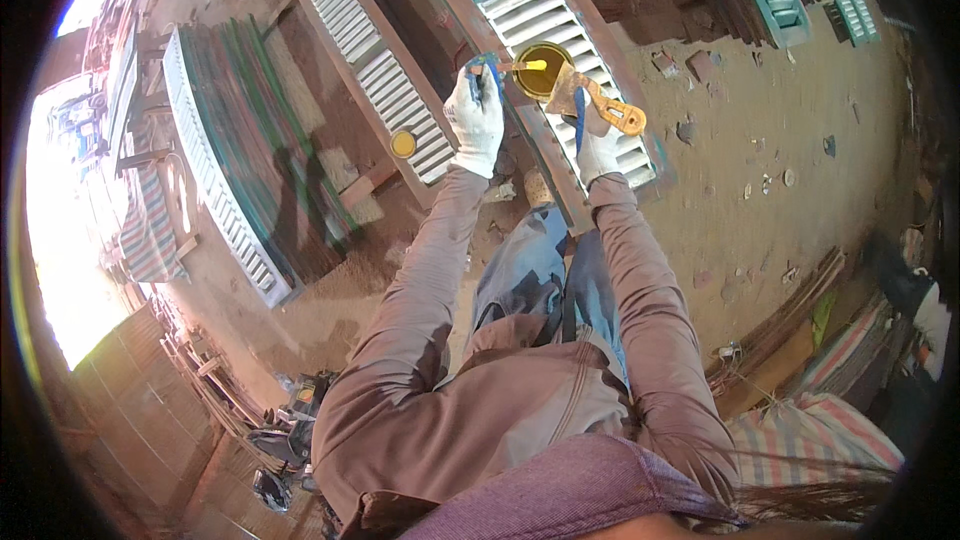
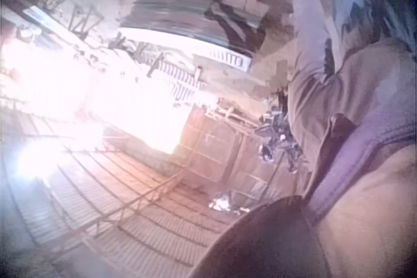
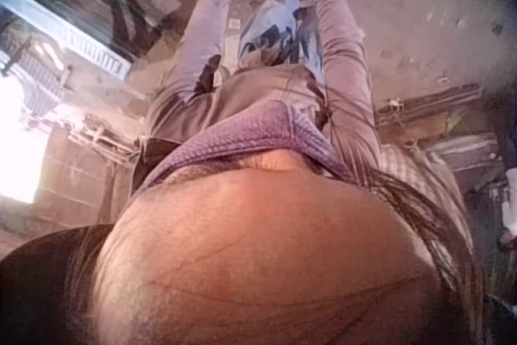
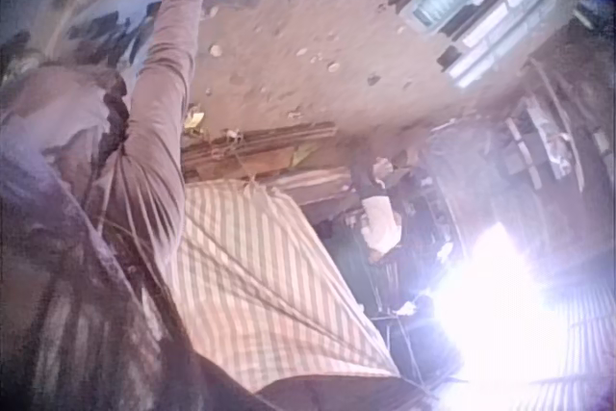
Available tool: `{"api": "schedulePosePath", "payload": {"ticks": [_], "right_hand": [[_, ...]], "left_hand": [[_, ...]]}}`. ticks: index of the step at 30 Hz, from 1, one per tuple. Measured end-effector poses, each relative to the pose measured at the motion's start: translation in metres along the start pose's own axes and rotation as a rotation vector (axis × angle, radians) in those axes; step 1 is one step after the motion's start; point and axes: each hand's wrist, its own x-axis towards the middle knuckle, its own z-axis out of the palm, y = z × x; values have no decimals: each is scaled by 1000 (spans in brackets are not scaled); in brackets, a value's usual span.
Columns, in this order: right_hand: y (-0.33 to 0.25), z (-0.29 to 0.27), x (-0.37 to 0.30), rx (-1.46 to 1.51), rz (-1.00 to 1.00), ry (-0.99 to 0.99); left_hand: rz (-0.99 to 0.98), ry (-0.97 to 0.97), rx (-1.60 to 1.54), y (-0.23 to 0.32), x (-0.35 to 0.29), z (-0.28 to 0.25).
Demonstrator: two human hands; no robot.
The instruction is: The person paints a wooden slatted structure with yellow paint using a brush. They dip the brush into a paint can, apply paint to the slats and frame, and move along the structure to cover different sections.
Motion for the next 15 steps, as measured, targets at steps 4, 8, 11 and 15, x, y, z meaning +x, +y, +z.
{"api": "schedulePosePath", "payload": {"ticks": [4, 8, 11, 15], "right_hand": [[18, 20, 19, 51, -190, -33], [14, 35, -1, -11, -30, -59], [26, 34, -4, -27, -22, -18], [72, 4, 13, -156, -247, -184]], "left_hand": [[-14, -26, -29, 0, 0, 6], [47, -42, 17, -9, -11, 5], [113, -105, 125, -7, -16, 6], [126, -161, 83, -7, -18, 14]]}}
